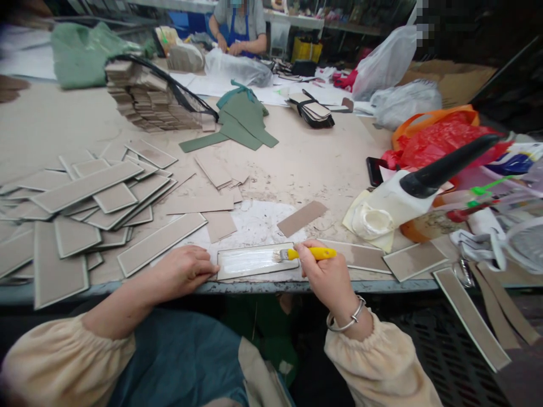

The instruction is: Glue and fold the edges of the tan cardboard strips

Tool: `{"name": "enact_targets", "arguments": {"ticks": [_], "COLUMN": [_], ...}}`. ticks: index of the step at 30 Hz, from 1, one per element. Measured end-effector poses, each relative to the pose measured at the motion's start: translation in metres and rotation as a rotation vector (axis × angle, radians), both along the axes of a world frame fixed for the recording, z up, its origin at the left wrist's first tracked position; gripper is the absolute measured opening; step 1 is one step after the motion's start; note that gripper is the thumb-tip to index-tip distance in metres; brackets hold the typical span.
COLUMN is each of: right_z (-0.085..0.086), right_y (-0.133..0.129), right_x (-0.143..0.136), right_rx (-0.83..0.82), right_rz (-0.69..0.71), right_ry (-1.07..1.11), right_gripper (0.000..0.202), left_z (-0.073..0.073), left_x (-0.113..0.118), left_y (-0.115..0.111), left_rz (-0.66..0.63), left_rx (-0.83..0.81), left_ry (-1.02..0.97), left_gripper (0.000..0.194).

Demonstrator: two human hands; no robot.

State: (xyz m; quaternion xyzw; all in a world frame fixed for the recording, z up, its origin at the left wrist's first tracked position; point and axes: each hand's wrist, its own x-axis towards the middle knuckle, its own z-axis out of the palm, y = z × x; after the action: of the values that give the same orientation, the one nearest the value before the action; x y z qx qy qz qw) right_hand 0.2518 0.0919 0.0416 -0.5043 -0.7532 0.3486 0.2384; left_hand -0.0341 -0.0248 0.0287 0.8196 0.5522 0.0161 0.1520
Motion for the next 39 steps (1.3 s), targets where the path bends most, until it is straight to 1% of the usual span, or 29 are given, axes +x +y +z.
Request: {"name": "enact_targets", "arguments": {"ticks": [7,9,11,14,17,19,23,27,30,34,36,39], "right_z": [0.009,0.009,0.007,0.003,-0.001,-0.001,0.001,0.003,0.004,0.006,0.005,0.000], "right_y": [0.009,0.008,0.004,-0.005,-0.010,-0.009,0.001,0.008,0.010,0.010,0.009,0.007], "right_x": [0.020,0.022,0.021,0.010,-0.001,-0.002,0.010,0.025,0.032,0.034,0.032,0.025], "right_rx": [0.095,0.085,0.036,-0.049,-0.079,-0.057,0.006,0.052,0.065,0.049,0.029,-0.008], "right_rz": [-0.072,-0.099,-0.102,-0.033,0.074,0.105,0.041,-0.032,-0.080,-0.193,-0.203,-0.152], "right_ry": [-0.070,-0.036,0.050,0.160,0.126,0.068,-0.019,-0.038,-0.008,0.097,0.154,0.199], "right_gripper": [0.033,0.032,0.032,0.034,0.034,0.033,0.033,0.033,0.034,0.036,0.036,0.035], "left_z": [-0.001,-0.002,-0.002,-0.003,-0.003,-0.004,-0.005,-0.006,-0.007,-0.007,-0.007,-0.008], "left_x": [-0.001,-0.001,-0.001,-0.001,-0.001,-0.002,-0.002,-0.003,-0.003,-0.003,-0.003,-0.003], "left_y": [0.000,0.001,0.001,0.001,0.001,0.001,0.001,0.001,0.001,0.001,0.001,0.002], "left_rz": [-0.005,-0.010,-0.013,-0.003,-0.003,-0.006,-0.001,0.005,0.007,-0.009,-0.014,-0.020], "left_rx": [-0.016,-0.017,-0.015,-0.008,-0.007,-0.005,-0.001,0.018,0.024,0.008,0.004,0.021], "left_ry": [0.003,0.010,0.013,0.004,-0.007,-0.005,-0.006,-0.035,-0.046,-0.025,-0.017,-0.026], "left_gripper": [0.025,0.025,0.025,0.025,0.024,0.024,0.025,0.025,0.024,0.024,0.024,0.025]}}
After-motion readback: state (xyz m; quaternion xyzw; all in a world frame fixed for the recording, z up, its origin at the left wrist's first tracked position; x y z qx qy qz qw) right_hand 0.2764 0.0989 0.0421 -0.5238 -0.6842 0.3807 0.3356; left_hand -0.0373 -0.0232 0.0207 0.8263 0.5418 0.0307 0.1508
